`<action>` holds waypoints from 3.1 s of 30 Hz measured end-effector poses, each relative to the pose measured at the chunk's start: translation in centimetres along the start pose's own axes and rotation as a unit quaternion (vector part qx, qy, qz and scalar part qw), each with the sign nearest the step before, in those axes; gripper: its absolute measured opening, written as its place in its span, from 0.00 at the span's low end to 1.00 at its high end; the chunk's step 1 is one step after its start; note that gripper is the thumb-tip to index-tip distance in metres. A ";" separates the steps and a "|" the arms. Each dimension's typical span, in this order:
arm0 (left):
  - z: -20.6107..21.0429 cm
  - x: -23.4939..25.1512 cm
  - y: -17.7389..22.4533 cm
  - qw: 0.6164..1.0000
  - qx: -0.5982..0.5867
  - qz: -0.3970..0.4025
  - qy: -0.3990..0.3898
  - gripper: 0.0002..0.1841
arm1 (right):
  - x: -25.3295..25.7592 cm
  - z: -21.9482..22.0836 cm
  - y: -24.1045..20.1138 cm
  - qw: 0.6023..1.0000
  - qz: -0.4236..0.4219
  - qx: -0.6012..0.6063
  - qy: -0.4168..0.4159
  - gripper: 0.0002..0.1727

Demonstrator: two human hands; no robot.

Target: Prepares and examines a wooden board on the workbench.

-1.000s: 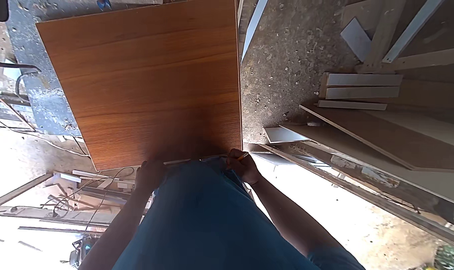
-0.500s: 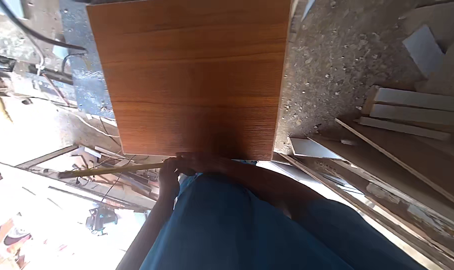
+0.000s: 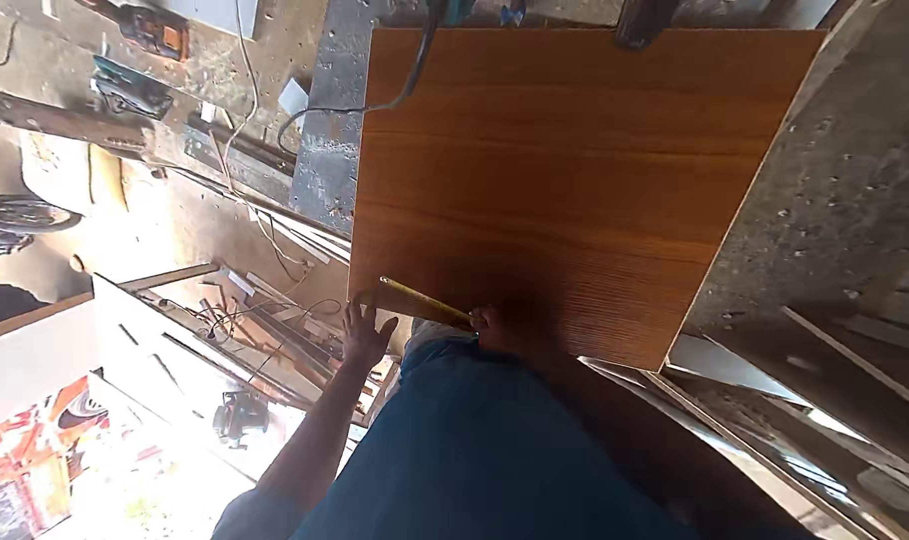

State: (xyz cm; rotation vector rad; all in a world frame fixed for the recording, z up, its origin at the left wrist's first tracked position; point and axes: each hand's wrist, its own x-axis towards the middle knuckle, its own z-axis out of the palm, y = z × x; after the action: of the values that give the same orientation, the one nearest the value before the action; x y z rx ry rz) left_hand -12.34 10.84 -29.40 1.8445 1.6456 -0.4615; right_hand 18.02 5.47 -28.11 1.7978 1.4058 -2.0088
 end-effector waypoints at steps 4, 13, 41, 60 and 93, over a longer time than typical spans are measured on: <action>1.6 -1.3 -0.9 0.961 0.248 0.060 -0.105 0.41 | -0.5 -0.5 0.1 0.998 0.045 0.006 0.035 0.26; 2.5 -2.0 1.7 0.967 0.246 -0.042 -0.056 0.42 | 0.3 0.5 0.9 0.996 0.009 -0.018 0.082 0.23; -4.6 7.0 -6.7 0.986 -0.117 -0.099 -0.071 0.22 | 4.6 6.1 -7.7 0.989 0.064 -0.102 0.087 0.24; -5.7 10.5 -5.2 0.889 0.114 0.439 -0.059 0.19 | 4.0 7.4 -7.1 0.986 0.106 -0.070 0.105 0.21; -4.2 11.1 -5.8 0.845 0.071 0.531 -0.001 0.14 | 5.4 7.3 -10.0 0.972 -0.087 0.180 0.120 0.18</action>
State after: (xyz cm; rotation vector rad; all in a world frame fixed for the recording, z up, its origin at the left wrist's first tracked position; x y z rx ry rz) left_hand -16.75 22.19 -34.46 2.4941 0.3781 -0.0761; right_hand 4.92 8.83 -28.02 2.1991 1.3713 -2.3281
